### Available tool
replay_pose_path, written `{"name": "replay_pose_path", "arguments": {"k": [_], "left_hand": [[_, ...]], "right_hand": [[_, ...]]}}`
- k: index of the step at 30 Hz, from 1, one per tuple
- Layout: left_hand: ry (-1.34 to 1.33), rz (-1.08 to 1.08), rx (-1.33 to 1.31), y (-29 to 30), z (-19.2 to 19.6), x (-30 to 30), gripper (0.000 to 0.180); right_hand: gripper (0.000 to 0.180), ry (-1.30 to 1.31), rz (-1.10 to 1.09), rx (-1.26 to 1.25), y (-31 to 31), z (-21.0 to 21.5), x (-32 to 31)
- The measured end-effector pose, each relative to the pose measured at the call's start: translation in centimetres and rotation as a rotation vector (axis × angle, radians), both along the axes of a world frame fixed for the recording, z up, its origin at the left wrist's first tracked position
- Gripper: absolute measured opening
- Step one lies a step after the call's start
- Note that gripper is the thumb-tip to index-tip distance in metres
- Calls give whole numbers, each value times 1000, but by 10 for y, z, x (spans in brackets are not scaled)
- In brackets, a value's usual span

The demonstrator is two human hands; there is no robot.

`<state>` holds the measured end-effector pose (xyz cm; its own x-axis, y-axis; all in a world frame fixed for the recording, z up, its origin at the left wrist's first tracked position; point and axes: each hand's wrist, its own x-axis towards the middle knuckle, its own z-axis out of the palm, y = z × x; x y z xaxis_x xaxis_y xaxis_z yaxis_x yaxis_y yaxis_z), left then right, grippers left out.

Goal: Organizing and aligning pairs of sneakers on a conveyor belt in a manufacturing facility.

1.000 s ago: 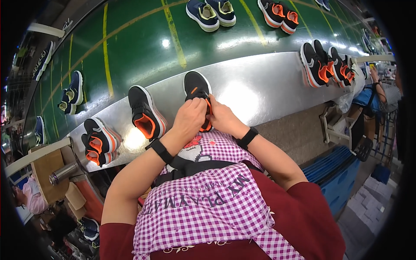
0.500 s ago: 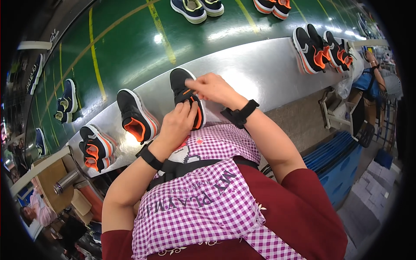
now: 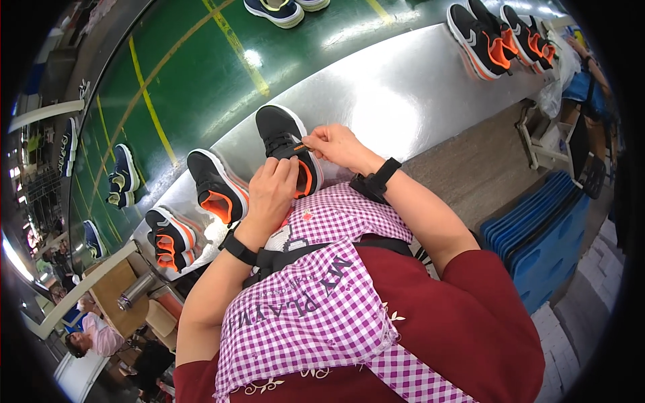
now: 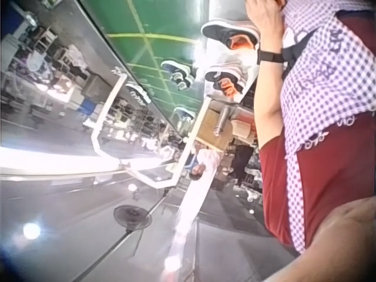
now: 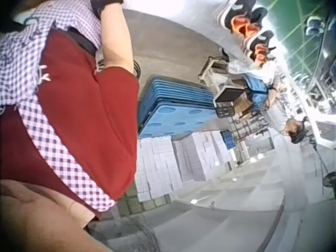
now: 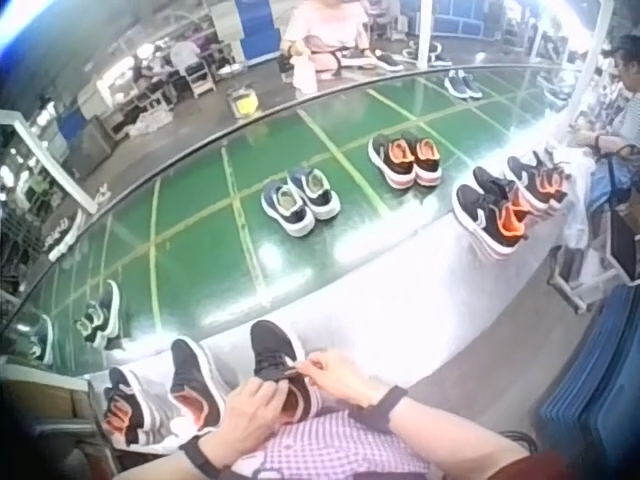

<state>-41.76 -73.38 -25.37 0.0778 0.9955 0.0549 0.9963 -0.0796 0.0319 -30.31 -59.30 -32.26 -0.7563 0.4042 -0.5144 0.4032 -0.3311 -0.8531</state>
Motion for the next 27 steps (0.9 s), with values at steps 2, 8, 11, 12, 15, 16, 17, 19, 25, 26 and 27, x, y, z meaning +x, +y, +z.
{"name": "replay_pose_path", "arguments": {"k": [2,8,11,12,15,16,17,19,25,26,27], "left_hand": [[10,6,-7,-2,1,1,39],[19,20,33,-4,-3,-2,36],[0,56,37,-10,-6,-3,36],[-116,96,37,-10,-9,-5,38],[-356,232,110,-9,-14,-8,45],[-480,330,175,-10,-14,-8,50],[-485,326,174,-12,-13,-10,50],[-511,384,39,-15,-11,-19,54],[-691,523,169,-47,-24,-22,56],[-757,560,148,-52,-25,-24,57],[-822,592,130,-57,-23,-26,57]], "right_hand": [[29,-3,-14,22,-4,-3,1],[30,30,88,49,-7,-14,4],[32,37,142,24,-9,-16,6],[32,60,116,-68,-10,-20,7],[37,66,104,-165,-12,-28,4],[41,48,119,-175,-14,-28,3],[41,44,114,-175,-18,-28,2],[52,-125,168,-198,-20,-24,-4],[79,-55,221,290,-41,11,-5],[82,52,151,701,-45,4,-5],[86,174,65,1108,-49,2,-4]]}}
